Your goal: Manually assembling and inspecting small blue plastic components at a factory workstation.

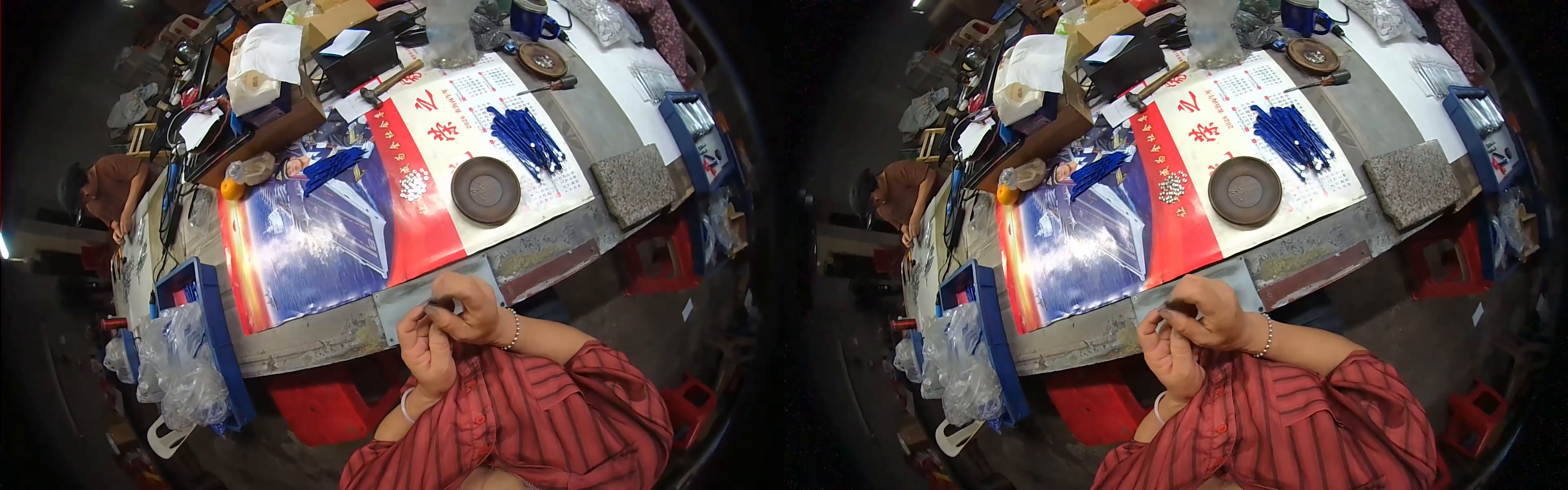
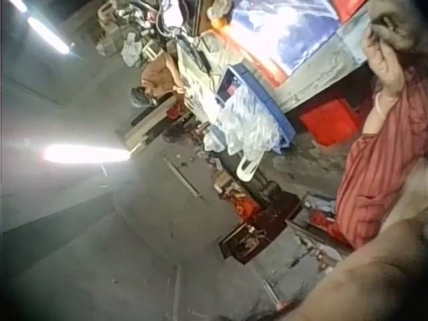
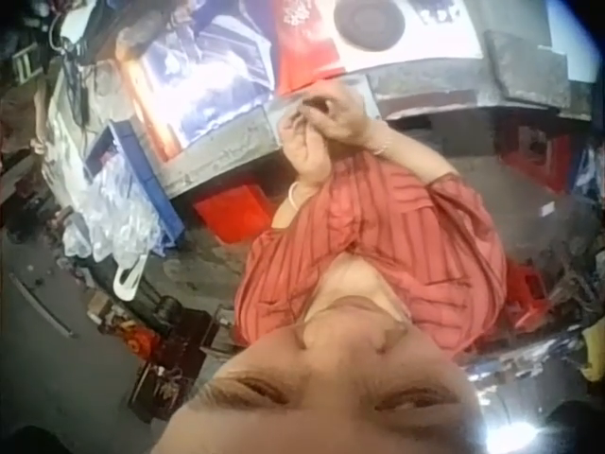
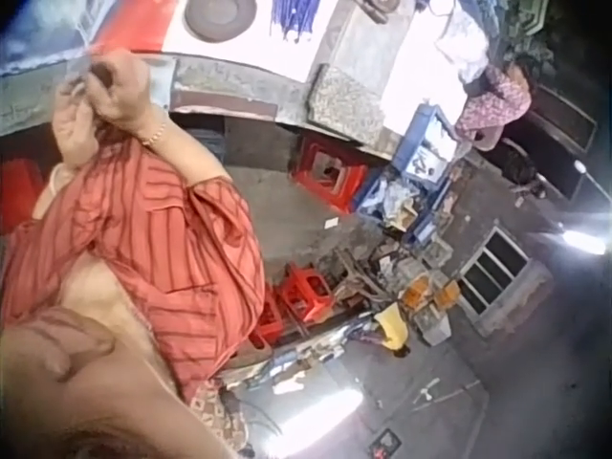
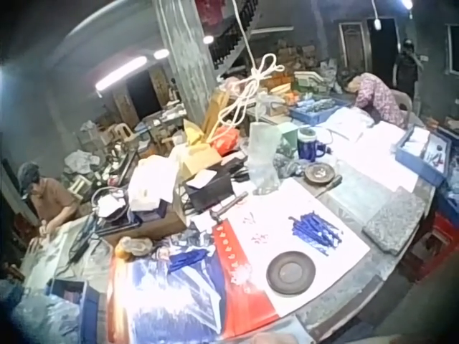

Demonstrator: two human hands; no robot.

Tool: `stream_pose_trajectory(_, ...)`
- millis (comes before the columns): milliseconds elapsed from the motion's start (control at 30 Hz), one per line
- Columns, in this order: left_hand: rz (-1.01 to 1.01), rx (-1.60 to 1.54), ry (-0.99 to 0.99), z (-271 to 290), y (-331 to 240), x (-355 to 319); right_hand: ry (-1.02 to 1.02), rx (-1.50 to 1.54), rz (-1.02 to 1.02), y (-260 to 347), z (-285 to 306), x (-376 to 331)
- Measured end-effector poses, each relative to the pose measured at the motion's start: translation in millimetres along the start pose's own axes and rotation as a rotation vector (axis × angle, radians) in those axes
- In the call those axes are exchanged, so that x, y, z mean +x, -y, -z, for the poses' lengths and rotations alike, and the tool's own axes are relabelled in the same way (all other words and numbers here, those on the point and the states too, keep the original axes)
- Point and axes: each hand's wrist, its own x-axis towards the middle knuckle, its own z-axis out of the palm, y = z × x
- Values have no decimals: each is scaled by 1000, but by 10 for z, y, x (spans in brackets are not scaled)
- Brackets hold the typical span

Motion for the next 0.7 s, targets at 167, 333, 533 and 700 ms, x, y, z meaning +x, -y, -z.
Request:
stream_pose_trajectory(167,48,-56,2,8,51,-41,34,-112,270,-181,-4,-94)
stream_pose_trajectory(333,-2,23,4,30,82,-54,1,-48,-358,34,-29,-108)
stream_pose_trajectory(533,-43,-63,-26,-38,24,1,224,30,-354,128,149,9)
stream_pose_trajectory(700,-60,107,-37,-12,29,-34,174,-436,54,46,77,-91)
